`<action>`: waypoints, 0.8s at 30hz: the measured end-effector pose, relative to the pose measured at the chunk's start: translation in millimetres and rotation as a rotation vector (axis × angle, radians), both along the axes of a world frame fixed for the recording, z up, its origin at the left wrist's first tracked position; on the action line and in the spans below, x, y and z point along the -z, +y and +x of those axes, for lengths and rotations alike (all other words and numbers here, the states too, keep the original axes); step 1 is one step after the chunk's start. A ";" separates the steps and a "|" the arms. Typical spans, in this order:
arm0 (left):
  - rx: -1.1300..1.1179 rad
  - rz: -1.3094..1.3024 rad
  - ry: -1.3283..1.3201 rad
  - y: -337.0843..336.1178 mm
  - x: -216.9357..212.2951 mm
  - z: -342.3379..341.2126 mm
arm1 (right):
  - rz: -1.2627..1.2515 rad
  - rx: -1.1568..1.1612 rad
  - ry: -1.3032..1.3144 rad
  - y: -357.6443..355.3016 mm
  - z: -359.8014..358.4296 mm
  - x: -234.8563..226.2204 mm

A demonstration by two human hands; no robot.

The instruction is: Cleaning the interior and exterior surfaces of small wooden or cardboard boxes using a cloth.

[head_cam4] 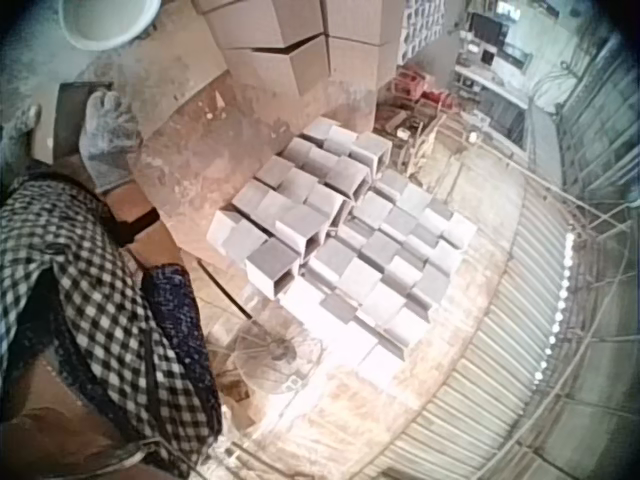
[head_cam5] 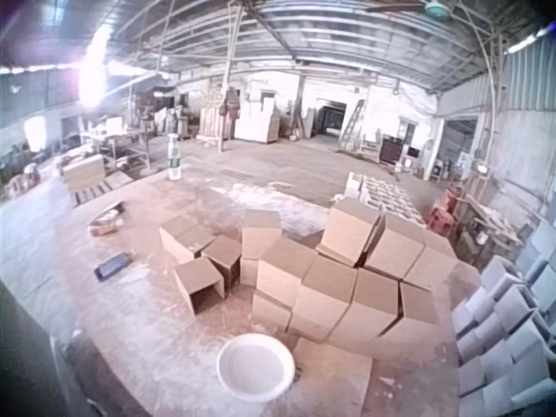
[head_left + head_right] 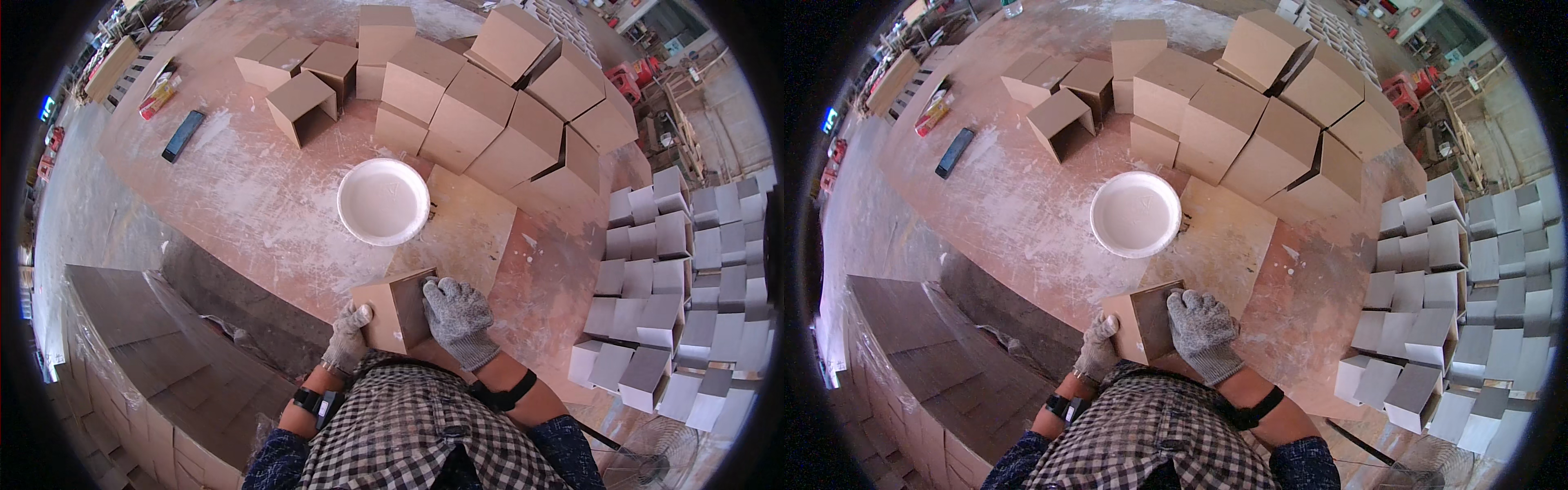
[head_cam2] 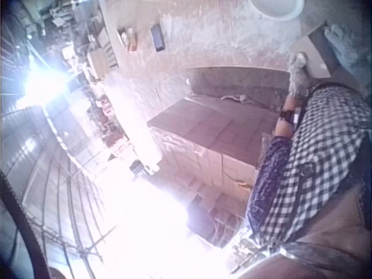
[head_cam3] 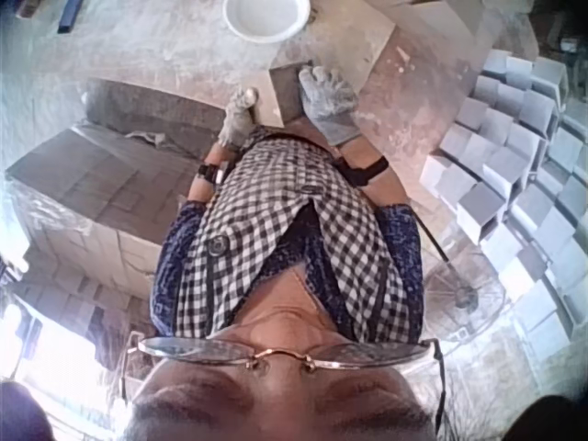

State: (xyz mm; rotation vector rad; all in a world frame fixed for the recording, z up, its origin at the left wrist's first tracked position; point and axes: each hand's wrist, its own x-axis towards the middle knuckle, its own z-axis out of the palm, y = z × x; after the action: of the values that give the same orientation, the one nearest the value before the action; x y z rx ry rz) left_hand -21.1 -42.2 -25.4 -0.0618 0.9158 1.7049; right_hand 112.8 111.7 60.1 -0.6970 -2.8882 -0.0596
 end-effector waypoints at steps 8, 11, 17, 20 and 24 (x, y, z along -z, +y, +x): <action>0.034 0.068 -0.049 9.6 -14.4 -3.0 | 0.040 0.054 -0.180 1.0 -7.3 -0.9; 0.024 0.077 -0.060 10.1 -10.1 -2.7 | 0.037 0.130 -0.311 2.8 -17.0 -4.9; 0.025 0.067 -0.030 18.6 -13.3 2.1 | -0.349 0.280 -0.429 27.0 -23.0 -19.0; 0.022 0.059 -0.062 21.7 -21.3 2.8 | -0.467 0.400 -0.469 27.5 -23.3 -24.9; 0.018 0.017 -0.070 21.1 -18.9 4.5 | -0.559 0.371 -0.438 25.3 -11.4 -28.5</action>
State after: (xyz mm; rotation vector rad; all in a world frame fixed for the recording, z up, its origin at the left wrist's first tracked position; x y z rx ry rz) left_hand -16.7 -21.1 -6.5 -0.1012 0.8479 1.6835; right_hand 101.4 137.0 88.7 -1.4746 -3.1473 0.6478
